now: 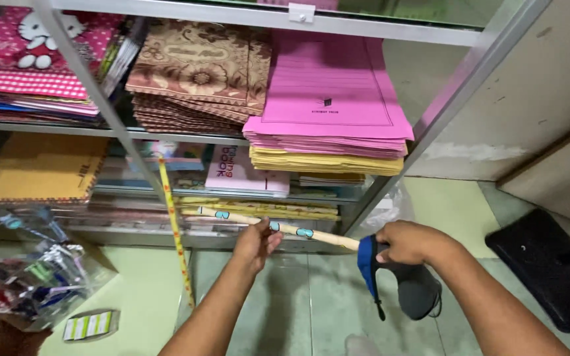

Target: The person wipes several long, patterned sticks with a blue cloth, handling them one by one. They then place the sticks into a shelf compartment and subsequently retrieve a bundle of clear plastic tubes from the same area.

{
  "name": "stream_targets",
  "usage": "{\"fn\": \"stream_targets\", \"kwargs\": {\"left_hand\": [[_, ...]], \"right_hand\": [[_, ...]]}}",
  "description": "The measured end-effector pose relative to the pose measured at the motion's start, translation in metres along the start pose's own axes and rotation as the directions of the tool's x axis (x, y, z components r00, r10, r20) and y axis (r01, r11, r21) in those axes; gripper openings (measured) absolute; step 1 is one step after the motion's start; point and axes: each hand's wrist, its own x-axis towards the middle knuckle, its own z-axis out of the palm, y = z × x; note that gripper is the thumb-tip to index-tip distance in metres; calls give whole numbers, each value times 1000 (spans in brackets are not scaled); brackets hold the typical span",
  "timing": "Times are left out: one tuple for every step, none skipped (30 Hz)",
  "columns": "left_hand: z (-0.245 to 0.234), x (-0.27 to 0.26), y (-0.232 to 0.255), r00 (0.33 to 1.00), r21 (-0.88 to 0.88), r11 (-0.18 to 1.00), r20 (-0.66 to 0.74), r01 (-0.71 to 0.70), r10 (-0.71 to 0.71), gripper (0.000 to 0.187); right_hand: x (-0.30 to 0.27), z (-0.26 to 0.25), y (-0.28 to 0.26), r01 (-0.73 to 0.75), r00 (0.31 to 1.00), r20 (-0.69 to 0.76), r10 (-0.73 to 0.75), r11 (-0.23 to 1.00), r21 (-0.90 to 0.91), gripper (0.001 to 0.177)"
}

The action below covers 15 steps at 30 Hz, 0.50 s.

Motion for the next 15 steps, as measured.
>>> {"fn": "stream_targets", "kwargs": {"left_hand": [[-5,20,1,1000,0,1000,2,1,-1,26],[-10,39,3,999,-11,1000,-34,-10,10,27],[-14,59,6,997,-18,1000,-70,-24,23,28],[-24,74,10,997,-16,1000,-67,-25,24,28],[-35,89,14,994,-22,999,-108,-29,26,30],[-46,105,17,988,-28,999,-149,-32,28,31],[-54,117,24,989,-24,999,-147,-30,26,31],[-62,130,31,977,-54,996,-205,-78,65,25],[-72,141,37,959,-79,989,-264,-125,100,22],[-76,154,42,960,-74,990,-263,-120,97,22],[-82,164,46,967,-63,985,-206,-163,147,21],[-89,175,50,969,-56,977,-148,-206,196,21],[-82,170,57,970,-54,979,-150,-199,189,21],[-76,165,64,954,-39,973,-213,-225,212,19],[-70,159,71,932,-24,967,-275,-252,236,19]], "right_hand": [[4,-4,2,-3,1000,0,3,1000,0,32],[7,-9,5,-33,998,-45,35,998,51,27],[11,-15,7,-59,994,-90,69,993,105,23],[15,-21,10,-60,993,-94,70,992,106,23],[18,-26,13,-45,991,-120,63,988,150,20],[22,-31,16,-28,988,-146,57,981,192,17],[28,-33,17,-30,987,-147,60,980,196,17],[35,-34,19,14,993,-119,11,978,208,16],[40,-34,20,57,995,-89,-38,973,224,14],[51,-28,19,54,996,-88,-34,972,230,14],[62,-21,16,101,994,-69,-88,974,203,14],[72,-13,13,149,989,-49,-142,973,177,15],[86,-4,7,145,989,-43,-140,973,182,15],[99,6,0,168,986,-35,-165,976,142,20],[112,16,-8,192,981,-25,-191,976,99,26]]}}
